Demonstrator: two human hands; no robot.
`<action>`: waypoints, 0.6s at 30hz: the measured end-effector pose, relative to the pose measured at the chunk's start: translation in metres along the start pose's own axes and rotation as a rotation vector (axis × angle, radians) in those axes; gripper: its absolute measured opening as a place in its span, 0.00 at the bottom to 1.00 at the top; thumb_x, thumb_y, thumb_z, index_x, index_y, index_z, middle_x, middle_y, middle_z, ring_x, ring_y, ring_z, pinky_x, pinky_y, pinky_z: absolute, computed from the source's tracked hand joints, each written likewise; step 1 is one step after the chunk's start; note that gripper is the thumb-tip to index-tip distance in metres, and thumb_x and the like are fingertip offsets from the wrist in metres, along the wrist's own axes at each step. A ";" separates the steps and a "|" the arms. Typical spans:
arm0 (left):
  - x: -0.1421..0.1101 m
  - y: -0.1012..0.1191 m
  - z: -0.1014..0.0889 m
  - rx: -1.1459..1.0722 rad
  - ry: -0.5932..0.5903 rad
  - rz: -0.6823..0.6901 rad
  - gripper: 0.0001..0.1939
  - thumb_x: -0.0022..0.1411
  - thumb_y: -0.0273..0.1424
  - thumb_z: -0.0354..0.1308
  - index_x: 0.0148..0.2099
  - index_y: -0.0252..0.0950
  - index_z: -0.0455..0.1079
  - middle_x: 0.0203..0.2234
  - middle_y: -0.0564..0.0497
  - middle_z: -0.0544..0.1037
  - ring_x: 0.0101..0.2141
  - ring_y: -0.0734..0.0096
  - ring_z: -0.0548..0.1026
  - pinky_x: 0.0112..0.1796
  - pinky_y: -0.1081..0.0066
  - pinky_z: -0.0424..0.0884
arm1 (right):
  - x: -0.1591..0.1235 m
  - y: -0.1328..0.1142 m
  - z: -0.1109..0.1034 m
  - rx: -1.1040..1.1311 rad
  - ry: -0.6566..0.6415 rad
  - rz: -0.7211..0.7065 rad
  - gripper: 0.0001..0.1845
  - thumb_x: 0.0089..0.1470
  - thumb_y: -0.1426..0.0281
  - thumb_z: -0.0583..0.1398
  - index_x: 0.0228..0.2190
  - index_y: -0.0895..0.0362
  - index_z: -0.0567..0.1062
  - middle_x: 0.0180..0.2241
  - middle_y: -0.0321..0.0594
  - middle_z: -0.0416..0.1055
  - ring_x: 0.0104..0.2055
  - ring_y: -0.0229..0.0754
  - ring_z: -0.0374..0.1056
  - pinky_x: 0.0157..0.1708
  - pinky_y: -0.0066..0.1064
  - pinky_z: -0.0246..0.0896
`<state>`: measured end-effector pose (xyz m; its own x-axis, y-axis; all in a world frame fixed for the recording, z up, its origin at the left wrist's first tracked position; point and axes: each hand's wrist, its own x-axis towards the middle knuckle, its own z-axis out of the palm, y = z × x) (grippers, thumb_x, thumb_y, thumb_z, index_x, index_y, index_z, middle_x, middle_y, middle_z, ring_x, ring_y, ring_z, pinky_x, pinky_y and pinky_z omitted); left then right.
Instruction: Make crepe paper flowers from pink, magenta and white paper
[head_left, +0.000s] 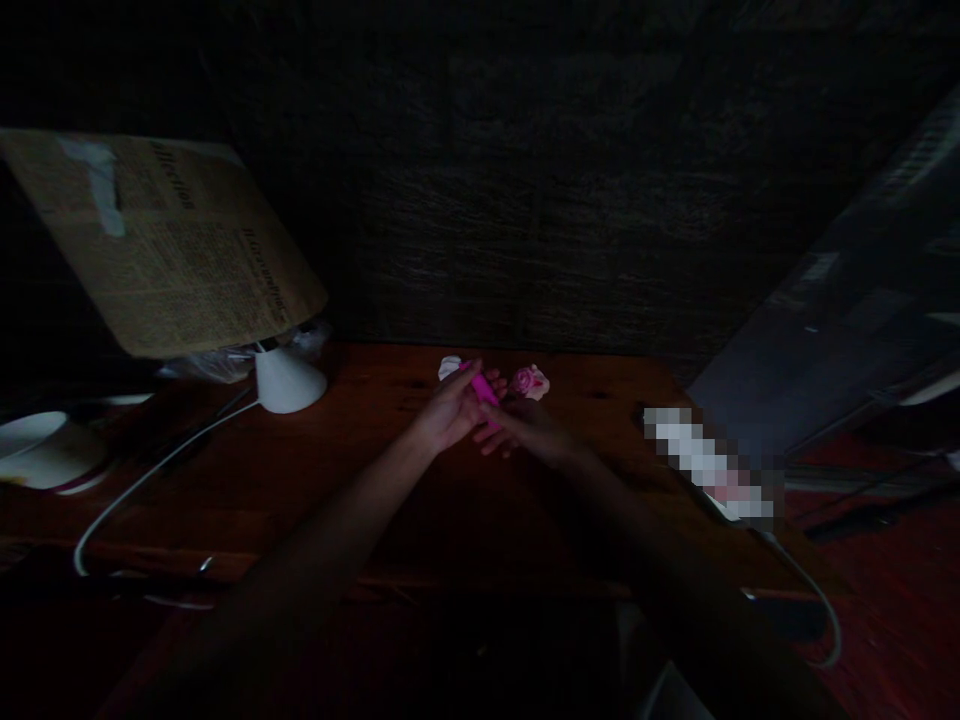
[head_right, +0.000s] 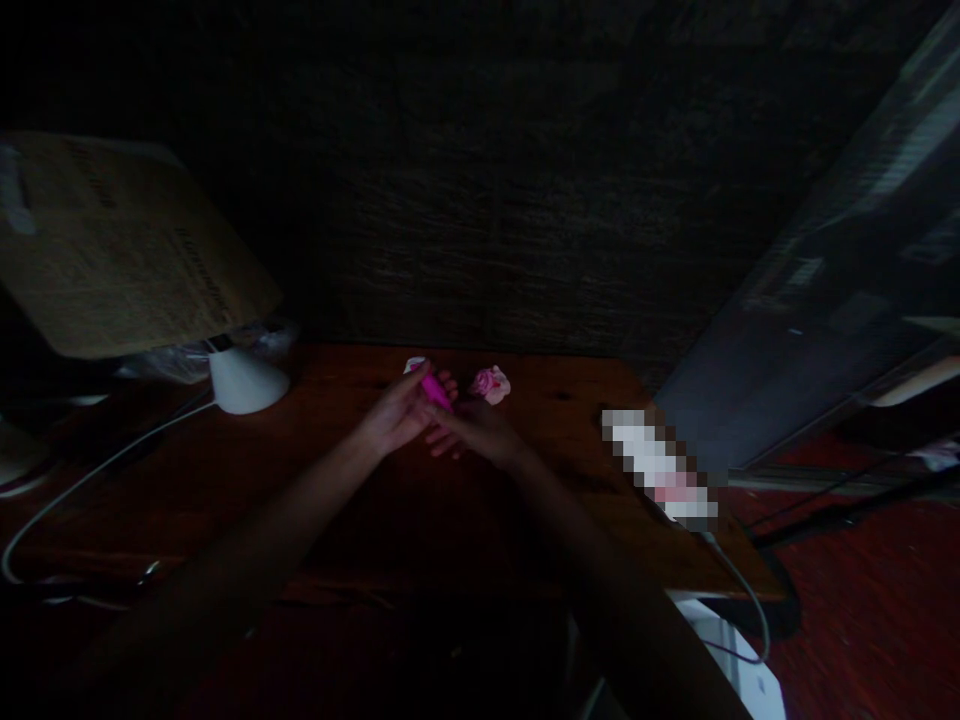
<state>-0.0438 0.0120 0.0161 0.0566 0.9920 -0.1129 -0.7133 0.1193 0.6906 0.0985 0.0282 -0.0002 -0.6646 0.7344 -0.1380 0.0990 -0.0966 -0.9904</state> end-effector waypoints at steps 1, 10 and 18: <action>-0.001 0.001 -0.001 0.031 -0.030 -0.042 0.05 0.62 0.26 0.61 0.33 0.31 0.71 0.29 0.50 0.79 0.30 0.74 0.78 0.36 0.73 0.75 | -0.001 0.000 0.001 -0.007 -0.044 -0.007 0.25 0.51 0.49 0.64 0.34 0.60 0.75 0.27 0.42 0.78 0.22 0.35 0.73 0.17 0.21 0.62; -0.005 -0.004 -0.007 0.205 -0.162 0.040 0.10 0.55 0.33 0.68 0.33 0.32 0.73 0.14 0.58 0.69 0.15 0.80 0.68 0.18 0.80 0.63 | -0.002 0.012 0.011 -0.125 -0.257 -0.042 0.26 0.52 0.48 0.62 0.25 0.59 0.72 0.16 0.32 0.72 0.14 0.31 0.65 0.12 0.20 0.57; -0.012 0.002 0.006 0.059 -0.192 0.016 0.33 0.67 0.45 0.53 0.14 0.36 0.48 0.06 0.60 0.48 0.08 0.83 0.50 0.13 0.76 0.48 | -0.002 0.008 0.015 0.026 -0.244 0.019 0.28 0.44 0.46 0.67 0.27 0.61 0.75 0.24 0.41 0.78 0.22 0.35 0.73 0.21 0.23 0.67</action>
<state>-0.0413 0.0002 0.0234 0.1820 0.9828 0.0326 -0.6736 0.1005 0.7322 0.0900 0.0159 -0.0082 -0.8223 0.5486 -0.1514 0.0964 -0.1280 -0.9871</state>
